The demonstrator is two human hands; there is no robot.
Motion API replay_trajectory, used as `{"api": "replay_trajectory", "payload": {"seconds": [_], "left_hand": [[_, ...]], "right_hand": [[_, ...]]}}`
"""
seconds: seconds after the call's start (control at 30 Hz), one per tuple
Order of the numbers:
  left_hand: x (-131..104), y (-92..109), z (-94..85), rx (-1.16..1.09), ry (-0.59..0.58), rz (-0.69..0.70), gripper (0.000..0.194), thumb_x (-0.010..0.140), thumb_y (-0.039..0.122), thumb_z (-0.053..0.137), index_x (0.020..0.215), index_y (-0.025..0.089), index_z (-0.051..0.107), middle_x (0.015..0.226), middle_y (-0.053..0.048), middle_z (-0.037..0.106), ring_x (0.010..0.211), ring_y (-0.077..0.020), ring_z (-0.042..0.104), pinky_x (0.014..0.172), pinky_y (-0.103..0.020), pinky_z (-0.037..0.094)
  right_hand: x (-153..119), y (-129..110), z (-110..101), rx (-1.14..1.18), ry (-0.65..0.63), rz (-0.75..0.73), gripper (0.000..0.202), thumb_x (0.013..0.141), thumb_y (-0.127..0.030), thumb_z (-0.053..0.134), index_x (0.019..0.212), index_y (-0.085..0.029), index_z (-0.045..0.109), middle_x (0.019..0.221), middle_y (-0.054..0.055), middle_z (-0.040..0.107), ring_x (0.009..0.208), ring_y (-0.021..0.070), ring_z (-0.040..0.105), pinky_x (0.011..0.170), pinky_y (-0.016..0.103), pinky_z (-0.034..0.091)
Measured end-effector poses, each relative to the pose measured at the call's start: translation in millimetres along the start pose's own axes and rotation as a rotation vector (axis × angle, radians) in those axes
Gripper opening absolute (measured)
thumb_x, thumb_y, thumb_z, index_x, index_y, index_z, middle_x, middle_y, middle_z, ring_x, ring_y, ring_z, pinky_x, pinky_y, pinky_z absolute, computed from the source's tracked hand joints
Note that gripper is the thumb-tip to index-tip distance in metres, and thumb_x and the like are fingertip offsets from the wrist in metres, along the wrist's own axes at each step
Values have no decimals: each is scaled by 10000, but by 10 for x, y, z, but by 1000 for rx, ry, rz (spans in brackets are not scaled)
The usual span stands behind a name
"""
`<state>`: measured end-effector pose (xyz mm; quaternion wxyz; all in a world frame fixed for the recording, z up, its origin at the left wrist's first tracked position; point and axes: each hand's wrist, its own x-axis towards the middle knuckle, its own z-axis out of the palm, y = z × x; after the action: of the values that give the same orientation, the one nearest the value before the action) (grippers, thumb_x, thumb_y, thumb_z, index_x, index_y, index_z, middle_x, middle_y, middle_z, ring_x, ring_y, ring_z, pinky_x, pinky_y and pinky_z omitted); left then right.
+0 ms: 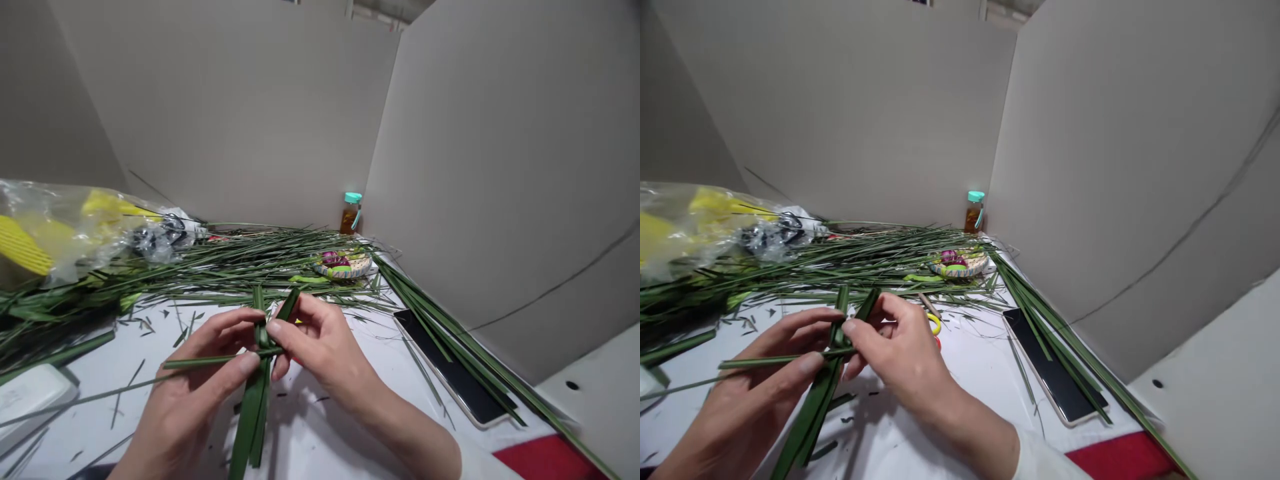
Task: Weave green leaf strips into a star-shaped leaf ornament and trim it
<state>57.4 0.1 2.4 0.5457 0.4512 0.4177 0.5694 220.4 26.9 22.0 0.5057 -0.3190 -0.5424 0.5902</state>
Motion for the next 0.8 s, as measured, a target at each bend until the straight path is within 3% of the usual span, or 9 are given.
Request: {"api": "replay_trajectory", "payload": {"seconds": [0.13,0.33,0.47,0.57,0.8], "left_hand": [[-40,-33,-57,-47,1,-53,286,773,324,848,1032,369,736,1062,48,766,949,-208,720,785,-285,653],[-3,-146,-190,-23,59,-195,428,687,373,897,1073,386,714,1063,19,776,969,-272,753,811,-315,654],[-27,-195,-255,30,134,-277,517,581,402,943,1047,397,719,991,23,775,885,-263,758,696,-272,655],[-55,-179,-243,43,172,-305,526,549,439,947,1028,400,731,950,17,774,875,-261,751,667,-259,649],[-24,-196,-172,61,193,-310,560,512,472,948,1038,399,772,1078,-9,790,958,-310,747,716,-315,667]], "right_hand": [[-43,-9,24,-4,-38,22,184,852,-340,677,834,-160,643,755,-13,634,567,104,621,570,238,510],[-49,12,-28,37,-55,121,214,870,-326,693,745,-153,675,693,-14,622,619,104,575,617,233,480],[-70,29,-65,69,-48,148,271,880,-306,722,664,-157,652,668,-26,614,649,88,533,640,209,428],[-77,32,-65,63,-38,175,237,885,-294,728,699,-163,664,701,-36,613,674,88,521,639,209,409],[-57,53,-60,10,3,239,287,856,-316,750,668,-174,586,642,-66,491,605,78,420,549,221,315]]}}
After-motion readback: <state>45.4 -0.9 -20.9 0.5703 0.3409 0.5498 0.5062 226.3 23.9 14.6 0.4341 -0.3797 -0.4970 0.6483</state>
